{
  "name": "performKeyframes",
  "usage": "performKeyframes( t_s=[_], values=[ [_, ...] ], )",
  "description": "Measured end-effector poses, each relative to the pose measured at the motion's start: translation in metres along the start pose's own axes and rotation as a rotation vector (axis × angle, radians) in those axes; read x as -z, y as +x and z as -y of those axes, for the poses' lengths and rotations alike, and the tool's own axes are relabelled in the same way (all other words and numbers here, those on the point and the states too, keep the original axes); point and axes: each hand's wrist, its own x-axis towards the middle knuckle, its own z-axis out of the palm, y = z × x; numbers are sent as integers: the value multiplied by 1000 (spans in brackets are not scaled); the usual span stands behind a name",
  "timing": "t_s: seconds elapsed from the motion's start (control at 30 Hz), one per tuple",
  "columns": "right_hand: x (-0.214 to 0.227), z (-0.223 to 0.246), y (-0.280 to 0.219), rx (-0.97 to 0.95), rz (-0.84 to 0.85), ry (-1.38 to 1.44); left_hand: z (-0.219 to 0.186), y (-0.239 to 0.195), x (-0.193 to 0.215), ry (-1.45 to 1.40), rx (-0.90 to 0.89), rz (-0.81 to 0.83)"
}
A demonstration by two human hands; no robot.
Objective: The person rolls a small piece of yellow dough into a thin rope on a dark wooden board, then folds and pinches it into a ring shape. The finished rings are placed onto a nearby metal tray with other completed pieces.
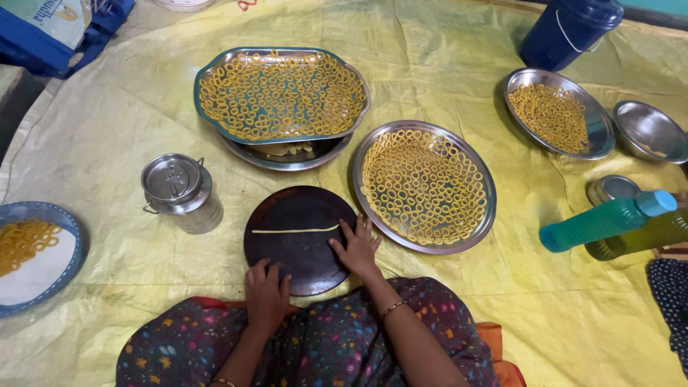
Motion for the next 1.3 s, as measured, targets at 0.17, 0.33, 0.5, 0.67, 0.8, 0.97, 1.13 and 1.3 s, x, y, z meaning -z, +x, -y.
performKeyframes(
  t_s=[0.17, 0.33, 0.5, 0.67, 0.8, 0.97, 1.13, 1.3],
  values=[
    [12, 6, -3, 32, 16, -26, 1, 0, -3, -9, 10, 6],
    [26, 12, -10, 103, -7, -72, 3, 0, -5, -13, 26, 15],
    [30, 10, -12, 140, -3, -124, 3, 1, -4, -30, 20, 24],
    [18, 0, -5, 146, -131, 29, 3, 1, -4, -48, 26, 27],
    [11, -6, 0, 159, -267, 73, 4, 2, -5, -52, 4, 6],
    [16, 3, -3, 313, -416, 59, 6, 1, -5, -56, 21, 32],
    [27, 17, 3, 344, -411, 124, 7, 0, -8, -60, 41, 29],
    [30, 18, 5, 351, -399, 128, 10, 1, -10, -85, 62, 13]
  ],
)
